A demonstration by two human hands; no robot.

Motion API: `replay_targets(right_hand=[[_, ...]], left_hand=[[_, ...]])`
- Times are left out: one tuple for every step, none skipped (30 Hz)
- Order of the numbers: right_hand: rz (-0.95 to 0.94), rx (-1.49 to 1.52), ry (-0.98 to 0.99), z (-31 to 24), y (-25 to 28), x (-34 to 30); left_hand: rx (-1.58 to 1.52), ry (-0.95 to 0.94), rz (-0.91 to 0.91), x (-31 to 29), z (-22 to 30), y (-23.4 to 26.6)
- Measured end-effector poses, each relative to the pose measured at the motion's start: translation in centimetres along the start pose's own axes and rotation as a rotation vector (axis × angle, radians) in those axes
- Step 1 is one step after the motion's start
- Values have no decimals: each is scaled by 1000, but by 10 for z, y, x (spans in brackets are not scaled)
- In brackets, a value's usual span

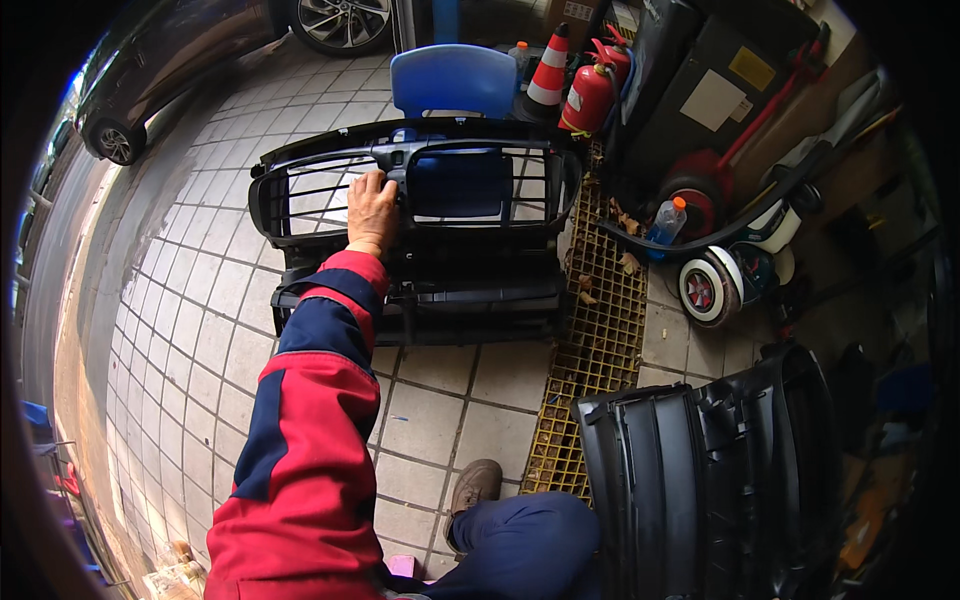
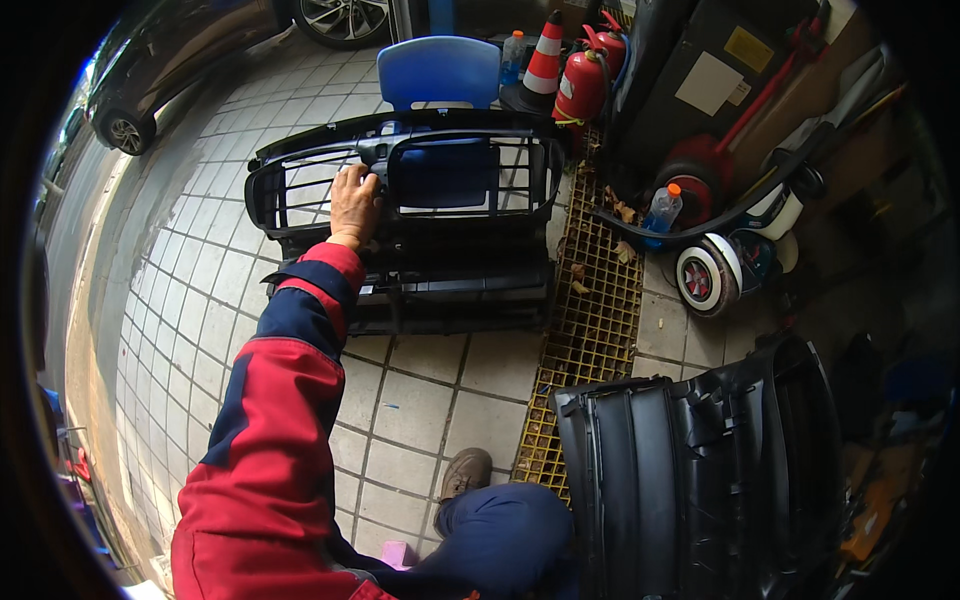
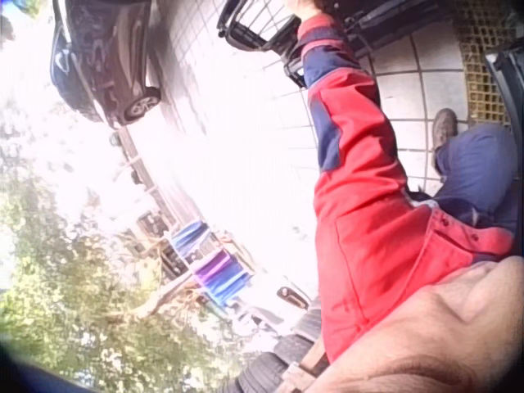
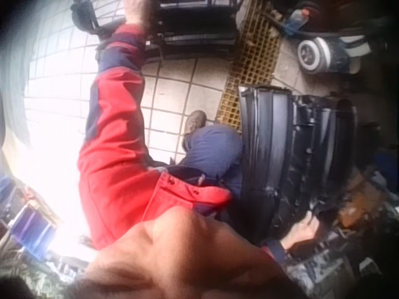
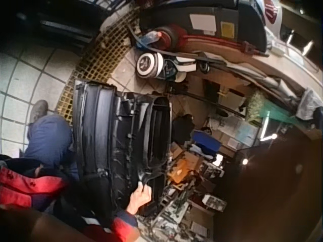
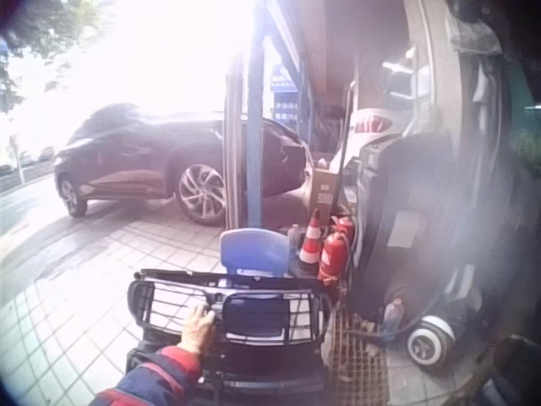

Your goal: The person sits on the floor of a workshop and assembles a black plastic car bumper. They attach a grille insert and a side panel to the main bumper frame, aligning and snapping the components into place by hand.

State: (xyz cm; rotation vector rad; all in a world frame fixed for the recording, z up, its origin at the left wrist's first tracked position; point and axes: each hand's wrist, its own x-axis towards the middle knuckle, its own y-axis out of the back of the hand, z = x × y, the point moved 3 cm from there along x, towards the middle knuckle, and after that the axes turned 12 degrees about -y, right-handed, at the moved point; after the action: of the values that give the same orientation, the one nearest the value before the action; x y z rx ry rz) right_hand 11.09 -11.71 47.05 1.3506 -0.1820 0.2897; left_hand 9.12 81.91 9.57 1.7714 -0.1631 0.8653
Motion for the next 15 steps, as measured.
replay_targets(right_hand=[[-10, -5, -4, -4, 0, 2], [-18, -10, -9, -7, -1, 3], [-24, -17, -12, -9, -2, 5], [-36, -21, -17, -10, -2, 7], [-46, -22, -22, -12, -3, 9], [-57, -23, -25, -12, -3, 10], [-62, -23, -28, -13, -4, 12], [-67, -25, -31, -14, -5, 13], [-70, -26, -34, -15, -5, 14], [-89, -33, -41, -16, -5, 15], [-108, -41, -48, -17, -5, 16], [-125, -47, -58, -18, -5, 17], [-120, -15, -40, -20, -5, 17], [-116, 17, -22, -22, -5, 18], [-112, 50, -3, -25, -5, 19]], left_hand=[[-24, 4, 18, 0, 1, -3], [-49, 23, -3, -2, 2, -7], [-72, -10, -15, -3, 4, -10], [-46, -54, 6, -5, 7, -11], [-63, -16, -41, -6, 6, -15], [-70, 21, -85, -8, 6, -17], [-60, 42, -108, -9, 6, -19], [-82, 27, -84, -10, 6, -19], [-98, 44, -98, -11, 6, -19], [-119, 72, -140, -12, 6, -21], [-111, 46, -86, -12, 6, -18], [-125, 70, -107, -12, 5, -18], [-140, 94, -128, -12, 3, -17], [-155, 118, -148, -12, 2, -17], [-160, 110, -124, -13, 1, -16]])
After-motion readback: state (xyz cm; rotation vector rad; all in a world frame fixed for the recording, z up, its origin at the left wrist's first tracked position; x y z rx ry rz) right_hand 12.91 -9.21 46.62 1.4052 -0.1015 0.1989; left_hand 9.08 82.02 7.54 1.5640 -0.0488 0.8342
